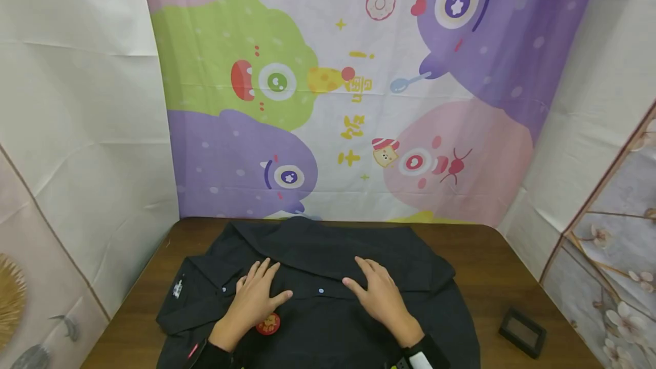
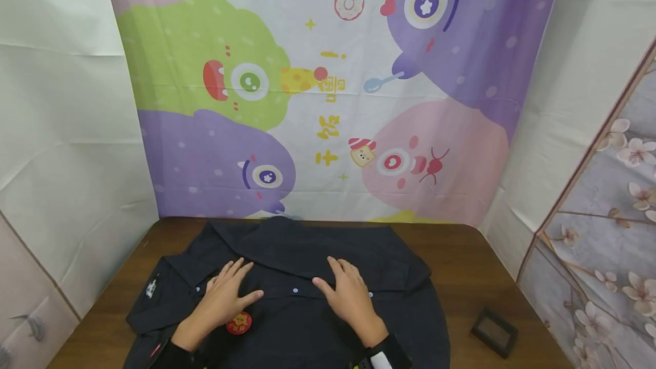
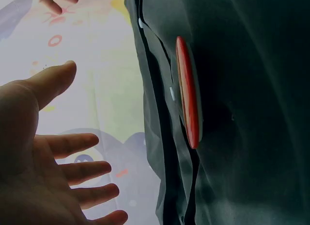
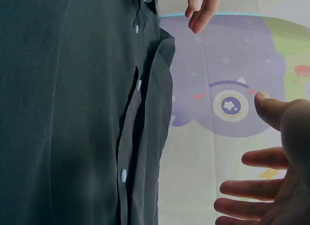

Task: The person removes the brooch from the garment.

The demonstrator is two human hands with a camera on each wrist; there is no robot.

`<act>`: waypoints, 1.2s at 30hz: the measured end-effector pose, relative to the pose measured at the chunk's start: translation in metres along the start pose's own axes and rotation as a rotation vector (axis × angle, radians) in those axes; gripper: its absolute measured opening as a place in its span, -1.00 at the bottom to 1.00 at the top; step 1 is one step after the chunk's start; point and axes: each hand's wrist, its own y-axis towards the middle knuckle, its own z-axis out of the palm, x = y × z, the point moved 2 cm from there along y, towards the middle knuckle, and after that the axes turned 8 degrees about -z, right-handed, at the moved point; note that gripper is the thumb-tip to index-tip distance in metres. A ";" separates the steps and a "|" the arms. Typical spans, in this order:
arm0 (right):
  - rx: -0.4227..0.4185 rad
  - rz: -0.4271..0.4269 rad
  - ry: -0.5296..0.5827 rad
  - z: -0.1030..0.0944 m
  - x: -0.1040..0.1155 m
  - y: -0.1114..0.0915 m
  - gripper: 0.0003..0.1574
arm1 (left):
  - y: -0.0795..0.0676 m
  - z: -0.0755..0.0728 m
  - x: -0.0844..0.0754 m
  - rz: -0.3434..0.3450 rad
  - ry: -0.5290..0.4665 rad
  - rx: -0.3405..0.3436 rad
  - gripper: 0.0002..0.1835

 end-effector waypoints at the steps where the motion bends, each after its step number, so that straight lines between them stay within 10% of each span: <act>1: 0.000 -0.001 0.002 0.000 0.000 0.000 -0.23 | 0.000 0.000 0.000 0.000 -0.003 0.003 -0.22; 36: 0.034 -0.079 0.043 0.015 0.010 -0.002 -0.25 | -0.009 0.000 0.010 0.019 -0.014 -0.018 -0.19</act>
